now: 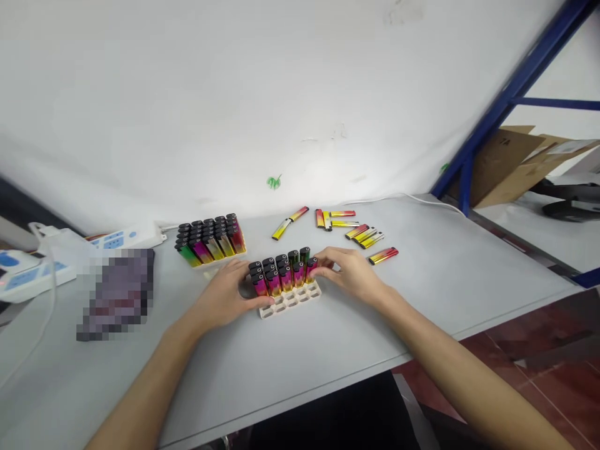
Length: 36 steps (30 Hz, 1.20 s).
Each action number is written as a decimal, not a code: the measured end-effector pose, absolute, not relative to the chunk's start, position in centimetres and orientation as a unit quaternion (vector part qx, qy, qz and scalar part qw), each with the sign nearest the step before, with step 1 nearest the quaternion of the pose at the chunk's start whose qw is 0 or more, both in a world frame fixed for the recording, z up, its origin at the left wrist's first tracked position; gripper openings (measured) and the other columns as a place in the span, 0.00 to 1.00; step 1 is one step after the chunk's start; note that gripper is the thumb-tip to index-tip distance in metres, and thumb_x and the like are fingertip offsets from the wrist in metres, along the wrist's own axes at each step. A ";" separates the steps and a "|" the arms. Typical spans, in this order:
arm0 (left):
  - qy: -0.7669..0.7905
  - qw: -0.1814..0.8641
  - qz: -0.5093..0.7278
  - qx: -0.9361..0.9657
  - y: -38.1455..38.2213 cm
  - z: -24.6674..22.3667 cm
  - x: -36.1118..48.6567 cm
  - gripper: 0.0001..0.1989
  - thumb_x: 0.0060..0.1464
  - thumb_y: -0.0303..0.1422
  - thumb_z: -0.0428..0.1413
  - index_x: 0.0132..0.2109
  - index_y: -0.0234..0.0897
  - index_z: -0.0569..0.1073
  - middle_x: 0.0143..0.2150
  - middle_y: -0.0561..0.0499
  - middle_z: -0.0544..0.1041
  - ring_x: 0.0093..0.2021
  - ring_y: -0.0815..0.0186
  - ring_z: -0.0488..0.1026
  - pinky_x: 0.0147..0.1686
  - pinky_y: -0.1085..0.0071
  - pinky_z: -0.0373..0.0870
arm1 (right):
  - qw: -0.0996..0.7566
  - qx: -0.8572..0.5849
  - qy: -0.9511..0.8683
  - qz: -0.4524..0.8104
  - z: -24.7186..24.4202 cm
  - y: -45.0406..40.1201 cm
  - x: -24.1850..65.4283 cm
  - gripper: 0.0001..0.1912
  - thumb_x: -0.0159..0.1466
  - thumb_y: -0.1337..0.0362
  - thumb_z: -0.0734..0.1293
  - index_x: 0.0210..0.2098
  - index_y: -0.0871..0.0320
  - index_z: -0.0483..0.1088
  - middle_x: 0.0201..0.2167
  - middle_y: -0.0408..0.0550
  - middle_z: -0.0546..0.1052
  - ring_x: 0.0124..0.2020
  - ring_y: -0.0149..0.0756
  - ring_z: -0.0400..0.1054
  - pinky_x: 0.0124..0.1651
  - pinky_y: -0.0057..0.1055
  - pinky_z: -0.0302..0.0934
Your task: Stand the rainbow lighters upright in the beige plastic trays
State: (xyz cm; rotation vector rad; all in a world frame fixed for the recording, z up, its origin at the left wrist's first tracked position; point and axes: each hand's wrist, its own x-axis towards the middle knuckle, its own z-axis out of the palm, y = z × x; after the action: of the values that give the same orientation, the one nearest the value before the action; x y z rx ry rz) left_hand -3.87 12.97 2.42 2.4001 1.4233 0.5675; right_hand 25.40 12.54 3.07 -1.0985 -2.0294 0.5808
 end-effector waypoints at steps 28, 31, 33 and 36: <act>0.498 0.187 0.206 0.821 12.5 2.6 -2.9 0.33 0.42 0.59 0.62 0.48 0.40 0.77 0.48 0.46 0.77 0.51 0.49 0.71 0.54 0.53 0.67 | 0.126 -0.517 -0.845 -0.050 3.3 26.8 22.3 0.22 0.70 0.65 0.56 0.62 0.55 0.66 0.63 0.54 0.68 0.60 0.51 0.60 0.58 0.44 0.55; 0.496 0.187 0.214 0.821 12.6 2.5 -2.9 0.33 0.42 0.58 0.62 0.49 0.41 0.77 0.48 0.46 0.77 0.52 0.48 0.71 0.54 0.53 0.67 | 0.128 -0.533 -0.834 -0.059 2.4 26.0 21.8 0.20 0.72 0.63 0.54 0.55 0.59 0.72 0.56 0.58 0.73 0.55 0.53 0.62 0.56 0.47 0.55; 0.495 0.182 0.219 0.821 12.7 2.3 -2.9 0.33 0.42 0.58 0.63 0.50 0.42 0.77 0.48 0.46 0.77 0.52 0.48 0.72 0.54 0.53 0.68 | 0.138 -0.546 -0.824 -0.067 2.1 24.4 21.9 0.20 0.72 0.63 0.53 0.49 0.63 0.73 0.51 0.62 0.75 0.54 0.53 0.62 0.57 0.47 0.54; 0.503 0.175 0.219 0.818 12.8 2.3 -3.0 0.33 0.41 0.58 0.63 0.49 0.41 0.77 0.47 0.46 0.78 0.51 0.47 0.72 0.53 0.53 0.69 | 0.148 -0.557 -0.815 -0.064 1.9 21.4 22.5 0.16 0.71 0.65 0.55 0.42 0.64 0.73 0.46 0.61 0.76 0.51 0.47 0.65 0.55 0.41 0.56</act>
State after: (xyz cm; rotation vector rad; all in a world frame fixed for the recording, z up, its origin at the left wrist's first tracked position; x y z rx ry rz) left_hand -2.96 12.81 2.28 2.3163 1.4242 0.6202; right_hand 22.50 21.43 1.85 -1.6010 -2.3434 -0.1843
